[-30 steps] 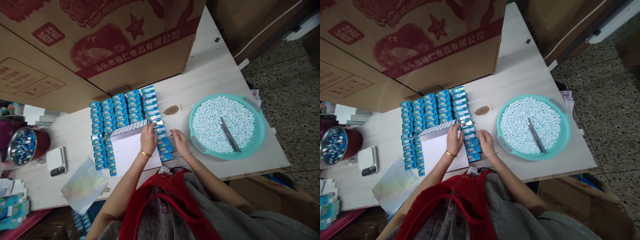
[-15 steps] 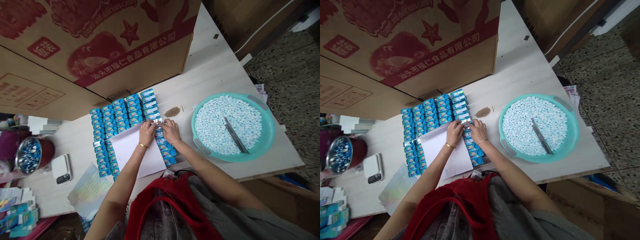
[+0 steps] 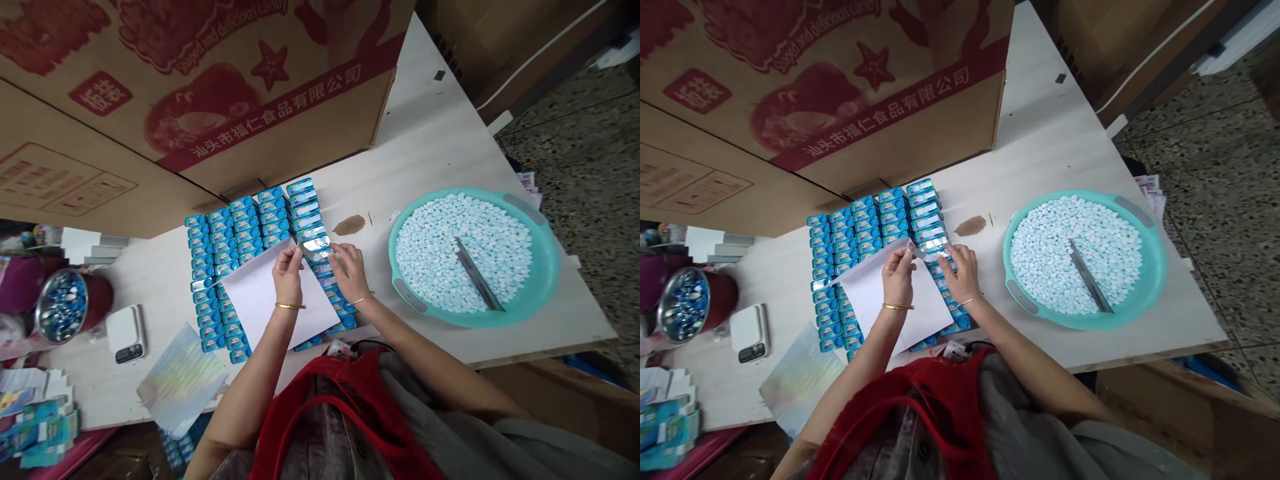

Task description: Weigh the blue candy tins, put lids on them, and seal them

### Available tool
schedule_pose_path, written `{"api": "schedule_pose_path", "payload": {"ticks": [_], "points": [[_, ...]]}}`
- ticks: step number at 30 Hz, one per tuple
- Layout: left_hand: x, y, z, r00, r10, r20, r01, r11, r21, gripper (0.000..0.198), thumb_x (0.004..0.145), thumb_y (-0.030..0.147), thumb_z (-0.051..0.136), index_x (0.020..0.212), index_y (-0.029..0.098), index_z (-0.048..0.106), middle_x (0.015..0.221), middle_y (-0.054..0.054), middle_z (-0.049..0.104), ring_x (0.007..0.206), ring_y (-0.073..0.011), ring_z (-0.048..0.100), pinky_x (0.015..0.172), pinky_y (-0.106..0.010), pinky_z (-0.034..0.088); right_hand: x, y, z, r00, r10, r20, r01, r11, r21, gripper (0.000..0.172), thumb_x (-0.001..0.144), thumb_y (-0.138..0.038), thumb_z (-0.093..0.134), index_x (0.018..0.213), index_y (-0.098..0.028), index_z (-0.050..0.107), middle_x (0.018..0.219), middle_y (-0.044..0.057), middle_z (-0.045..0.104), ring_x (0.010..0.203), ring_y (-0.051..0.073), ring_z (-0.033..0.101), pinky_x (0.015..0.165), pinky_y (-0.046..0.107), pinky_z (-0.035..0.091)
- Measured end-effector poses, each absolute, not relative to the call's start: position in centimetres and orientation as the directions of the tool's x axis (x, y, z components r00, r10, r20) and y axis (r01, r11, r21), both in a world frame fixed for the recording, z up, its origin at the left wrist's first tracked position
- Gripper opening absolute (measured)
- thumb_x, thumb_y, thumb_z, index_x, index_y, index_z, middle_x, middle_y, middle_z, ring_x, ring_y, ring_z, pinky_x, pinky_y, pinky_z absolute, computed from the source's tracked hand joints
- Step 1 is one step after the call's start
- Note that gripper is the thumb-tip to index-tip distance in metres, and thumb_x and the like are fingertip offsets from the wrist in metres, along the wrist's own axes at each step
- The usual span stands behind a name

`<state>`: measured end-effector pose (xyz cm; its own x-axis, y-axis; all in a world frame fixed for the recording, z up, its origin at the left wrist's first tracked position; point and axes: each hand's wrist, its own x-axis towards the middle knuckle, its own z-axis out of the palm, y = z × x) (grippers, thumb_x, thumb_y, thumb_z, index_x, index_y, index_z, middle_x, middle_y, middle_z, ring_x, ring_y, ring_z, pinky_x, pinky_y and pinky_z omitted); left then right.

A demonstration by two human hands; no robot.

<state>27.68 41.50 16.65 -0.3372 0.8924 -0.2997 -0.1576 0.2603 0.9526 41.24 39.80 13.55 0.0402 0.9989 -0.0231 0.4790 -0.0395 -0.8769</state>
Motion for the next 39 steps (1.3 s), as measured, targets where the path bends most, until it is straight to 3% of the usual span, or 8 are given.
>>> {"api": "schedule_pose_path", "payload": {"ticks": [6, 10, 15, 20, 24, 27, 32, 39], "points": [[30.7, 37.7, 18.3, -0.25, 0.816, -0.521, -0.511, 0.346, 0.787, 0.028, 0.059, 0.028, 0.079, 0.074, 0.015, 0.06, 0.078, 0.002, 0.06, 0.067, -0.0063, 0.054, 0.056, -0.018, 0.036, 40.7, 36.0, 16.8, 0.058, 0.934, -0.353, -0.146, -0.342, -0.928, 0.034, 0.085, -0.052, 0.053, 0.078, -0.019, 0.058, 0.071, 0.0, 0.06, 0.068, 0.016, 0.054, 0.07, 0.03, 0.045], [31.7, 35.2, 18.1, -0.17, 0.736, -0.655, -0.627, 0.432, 0.648, 0.031, 0.054, 0.02, 0.08, 0.061, 0.015, 0.05, 0.06, 0.005, 0.053, 0.059, -0.0053, 0.052, 0.054, -0.017, 0.035, 43.2, 34.2, 17.6, -0.028, 0.963, -0.27, 0.0, -0.27, -0.963, 0.032, 0.086, -0.045, 0.054, 0.068, -0.019, 0.054, 0.064, -0.001, 0.055, 0.064, 0.014, 0.05, 0.066, 0.027, 0.041], [31.5, 33.6, 17.6, -0.136, 0.653, -0.745, -0.649, 0.509, 0.565, 0.03, 0.061, 0.033, 0.078, 0.072, 0.015, 0.056, 0.069, 0.002, 0.06, 0.06, -0.0064, 0.055, 0.056, -0.019, 0.037, 46.1, 32.6, 17.9, -0.039, 0.987, -0.156, 0.229, -0.144, -0.963, 0.027, 0.09, -0.037, 0.049, 0.07, -0.02, 0.054, 0.063, -0.001, 0.053, 0.062, 0.014, 0.049, 0.064, 0.027, 0.038], [29.9, 33.7, 17.7, -0.017, 0.709, -0.705, -0.34, 0.659, 0.671, 0.049, 0.067, 0.051, 0.072, 0.1, 0.016, 0.063, 0.088, -0.005, 0.068, 0.068, -0.0103, 0.058, 0.055, -0.021, 0.035, 47.5, 32.3, 18.0, -0.145, 0.978, -0.146, 0.252, -0.107, -0.962, 0.026, 0.09, -0.035, 0.05, 0.068, -0.02, 0.053, 0.064, 0.0, 0.055, 0.065, 0.015, 0.052, 0.066, 0.027, 0.039], [29.3, 34.0, 17.5, 0.212, 0.732, -0.647, -0.086, 0.674, 0.734, 0.048, 0.061, 0.041, 0.08, 0.099, 0.015, 0.065, 0.085, -0.004, 0.067, 0.075, -0.013, 0.059, 0.072, -0.026, 0.043, 48.0, 32.8, 17.6, -0.214, 0.961, -0.175, 0.241, -0.121, -0.963, 0.026, 0.089, -0.035, 0.051, 0.067, -0.02, 0.053, 0.063, -0.001, 0.055, 0.065, 0.015, 0.052, 0.067, 0.028, 0.04], [29.5, 34.5, 16.7, 0.311, 0.724, -0.616, 0.027, 0.641, 0.767, 0.039, 0.065, 0.043, 0.077, 0.087, 0.013, 0.066, 0.083, -0.004, 0.065, 0.077, -0.0139, 0.058, 0.078, -0.029, 0.044, 48.3, 33.4, 17.0, -0.243, 0.948, -0.205, 0.203, -0.157, -0.966, 0.027, 0.089, -0.037, 0.05, 0.068, -0.02, 0.053, 0.064, -0.001, 0.055, 0.066, 0.015, 0.051, 0.067, 0.028, 0.04], [29.8, 35.6, 15.7, 0.27, 0.797, -0.54, 0.068, 0.544, 0.837, 0.058, 0.066, 0.047, 0.075, 0.113, 0.016, 0.06, 0.104, -0.006, 0.06, 0.09, -0.0152, 0.055, 0.083, -0.029, 0.044, 48.7, 34.4, 17.0, -0.298, 0.92, -0.254, 0.134, -0.223, -0.965, 0.027, 0.089, -0.038, 0.049, 0.07, -0.02, 0.052, 0.066, -0.001, 0.053, 0.068, 0.014, 0.05, 0.068, 0.027, 0.039], [29.3, 35.3, 15.7, 0.36, 0.708, -0.608, 0.019, 0.646, 0.763, 0.043, 0.065, 0.053, 0.074, 0.071, 0.013, 0.058, 0.06, 0.004, 0.051, 0.056, -0.0059, 0.041, 0.057, -0.021, 0.033, 49.2, 34.8, 16.3, -0.259, 0.924, -0.281, 0.16, -0.246, -0.956, 0.03, 0.088, -0.042, 0.049, 0.068, -0.02, 0.05, 0.063, -0.002, 0.047, 0.064, 0.013, 0.045, 0.063, 0.026, 0.037]]}}
